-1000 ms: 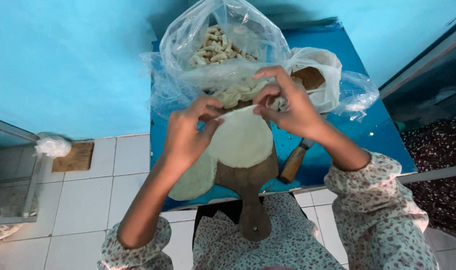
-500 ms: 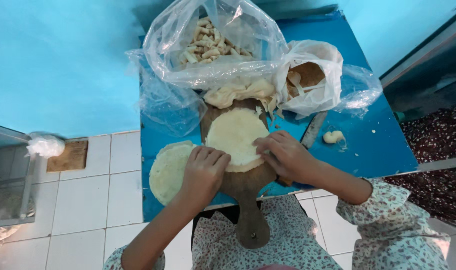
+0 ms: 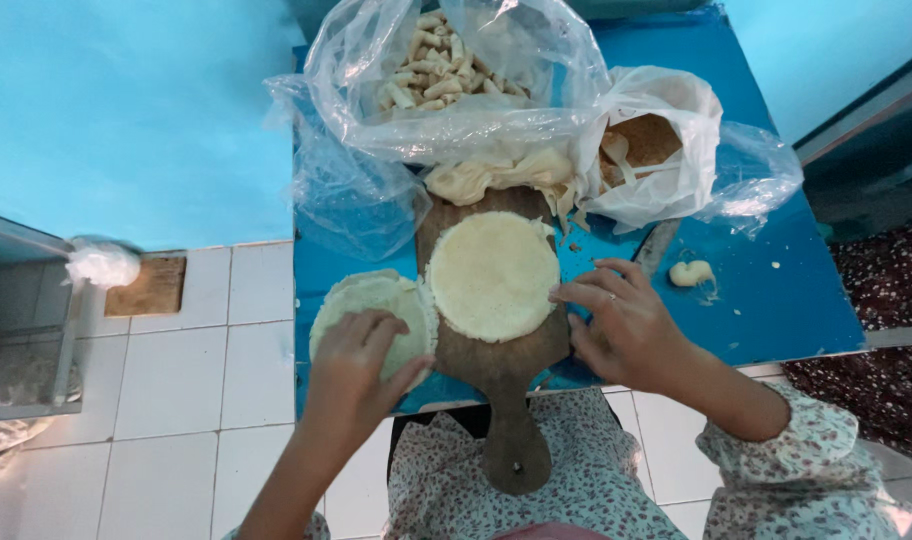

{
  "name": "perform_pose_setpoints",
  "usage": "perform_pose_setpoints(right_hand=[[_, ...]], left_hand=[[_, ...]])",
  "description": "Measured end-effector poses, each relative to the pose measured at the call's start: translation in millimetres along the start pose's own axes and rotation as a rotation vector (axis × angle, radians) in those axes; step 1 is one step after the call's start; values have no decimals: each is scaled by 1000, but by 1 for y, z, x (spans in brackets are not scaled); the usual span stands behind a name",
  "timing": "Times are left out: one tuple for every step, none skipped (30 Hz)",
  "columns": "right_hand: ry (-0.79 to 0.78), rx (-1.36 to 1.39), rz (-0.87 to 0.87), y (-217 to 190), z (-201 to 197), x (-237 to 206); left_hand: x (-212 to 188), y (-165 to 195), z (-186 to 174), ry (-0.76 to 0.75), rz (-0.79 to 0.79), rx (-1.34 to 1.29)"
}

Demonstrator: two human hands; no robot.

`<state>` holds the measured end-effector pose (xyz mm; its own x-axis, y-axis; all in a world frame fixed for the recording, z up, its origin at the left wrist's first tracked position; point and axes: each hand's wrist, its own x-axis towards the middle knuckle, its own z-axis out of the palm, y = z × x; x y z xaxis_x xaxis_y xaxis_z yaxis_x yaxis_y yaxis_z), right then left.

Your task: The person folds thin pastry sheets on a wooden board, pressing small pieces together and placing folded pieces aside. They then handle round flat dough discs, stack and wrap them in a plastic bag, and cut a dough piece with a knife on the board.

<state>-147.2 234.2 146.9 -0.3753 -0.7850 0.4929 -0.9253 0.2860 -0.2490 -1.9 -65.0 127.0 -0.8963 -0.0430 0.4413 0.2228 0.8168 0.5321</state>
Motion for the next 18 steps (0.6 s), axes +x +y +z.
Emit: perform_pose_setpoints(right_hand=[[-2,-3,0,-1,0,1],[-3,-6,-1,-2,0,2],[-6,1,-10,-3,1,4],[-9,8,-16,-6,2,5],[-12,15,-22,-8,4,7],[-11,22,-32,-11,5,9],[-10,29,-43,-14,7,11],[-9,35,-54,-17,8,13],[-13,39,-67,-19,8,14],[-16,42,-80,-21,8,16],[-19,45,-91,-24,8,18],[-29,54,-92,-27,8,20],[-38,63,-92,-29,8,23],[-49,72,-92,-32,9,25],[-50,88,-111,-35,10,29],[-53,104,-128,-39,12,34],[-55,119,-145,-42,15,39],[-51,148,-176,-45,18,45]], left_hand=[[-3,0,4,-53,-38,-28],[-4,-1,9,-103,-76,-56],[-5,-3,13,-83,-91,-80],[-6,-5,16,-65,-106,-106],[-7,-7,20,-47,-120,-132],[-7,-10,24,-46,-129,-149],[-5,-12,27,-43,-139,-165],[-4,-14,30,-40,-148,-182],[-4,-16,31,-41,-161,-201],[-2,-18,32,-42,-174,-221],[-2,-19,33,-43,-186,-240],[-1,-20,33,-33,-175,-248],[-1,-21,32,-23,-163,-256],[-1,-22,32,-14,-152,-264],[-1,-22,30,2,-169,-290],[-2,-22,29,16,-187,-318],[-2,-22,28,31,-204,-345],[-3,-22,25,27,-228,-390]])
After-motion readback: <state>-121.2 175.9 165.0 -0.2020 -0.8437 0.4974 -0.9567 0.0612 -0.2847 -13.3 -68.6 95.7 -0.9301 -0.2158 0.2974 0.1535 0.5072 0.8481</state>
